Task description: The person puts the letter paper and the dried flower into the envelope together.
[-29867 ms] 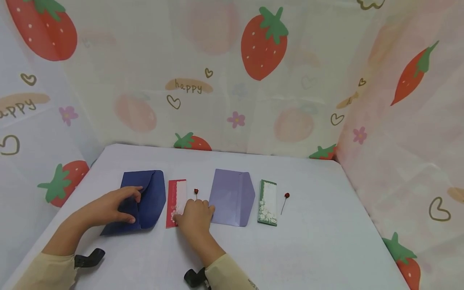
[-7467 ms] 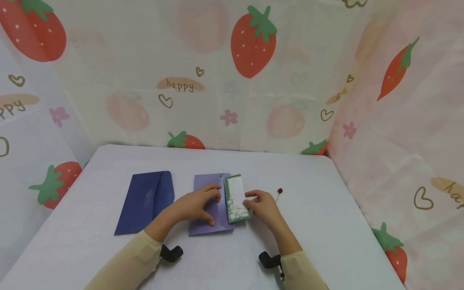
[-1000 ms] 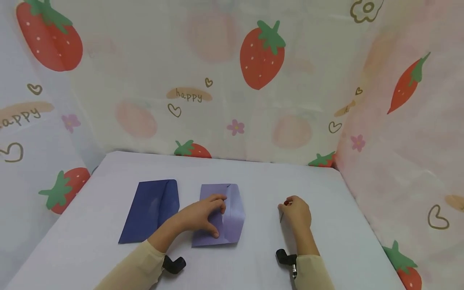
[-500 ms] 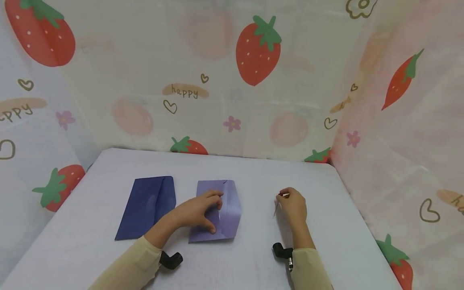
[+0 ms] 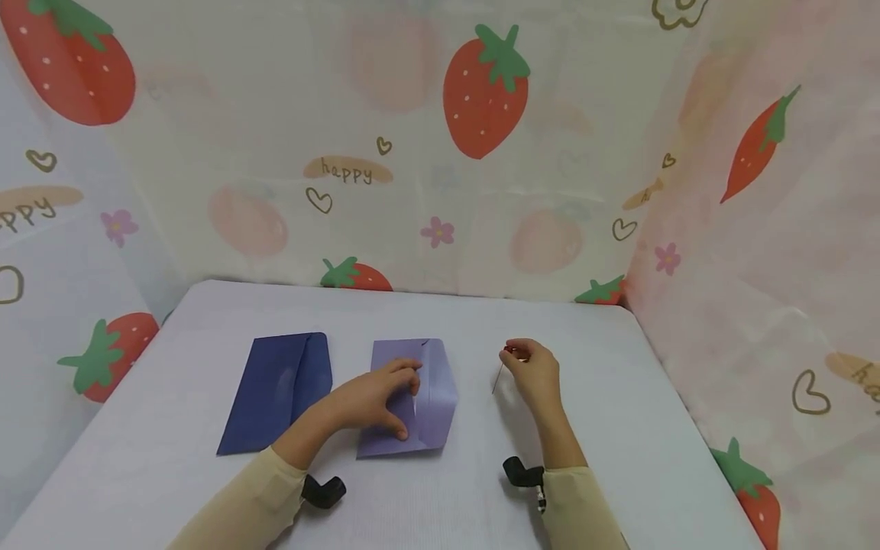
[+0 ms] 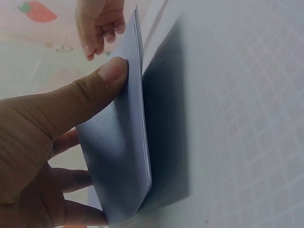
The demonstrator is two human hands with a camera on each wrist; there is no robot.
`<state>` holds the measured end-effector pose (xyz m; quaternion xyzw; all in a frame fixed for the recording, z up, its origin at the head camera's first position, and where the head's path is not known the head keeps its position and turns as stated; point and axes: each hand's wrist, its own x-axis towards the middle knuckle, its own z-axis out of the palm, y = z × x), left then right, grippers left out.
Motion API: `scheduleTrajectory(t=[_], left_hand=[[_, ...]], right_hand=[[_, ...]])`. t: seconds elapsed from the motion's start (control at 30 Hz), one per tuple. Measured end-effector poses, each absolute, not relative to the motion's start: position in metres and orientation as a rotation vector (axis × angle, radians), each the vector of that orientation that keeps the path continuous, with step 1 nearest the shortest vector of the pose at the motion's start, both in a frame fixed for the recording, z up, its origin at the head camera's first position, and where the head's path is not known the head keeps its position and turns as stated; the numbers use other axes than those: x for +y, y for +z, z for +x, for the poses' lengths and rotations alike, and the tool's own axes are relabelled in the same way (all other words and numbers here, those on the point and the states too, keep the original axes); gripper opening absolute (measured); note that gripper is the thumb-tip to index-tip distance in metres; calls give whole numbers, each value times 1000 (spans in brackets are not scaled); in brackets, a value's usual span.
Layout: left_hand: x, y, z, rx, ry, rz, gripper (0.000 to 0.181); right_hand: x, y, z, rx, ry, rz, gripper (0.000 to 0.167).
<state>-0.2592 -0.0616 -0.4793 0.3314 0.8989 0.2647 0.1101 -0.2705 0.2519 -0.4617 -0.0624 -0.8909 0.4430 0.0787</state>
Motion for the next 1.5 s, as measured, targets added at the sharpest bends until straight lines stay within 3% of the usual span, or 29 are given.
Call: scheduleTrajectory(t=[0.63, 1.5], left_hand=[[-66, -478, -265, 2631, 806, 955, 63], [-62, -478, -260, 2630, 817, 983, 62]], right_hand=[[205, -458, -270, -2552, 1748, -100, 35], [153, -492, -268, -2537, 1914, 29, 21]])
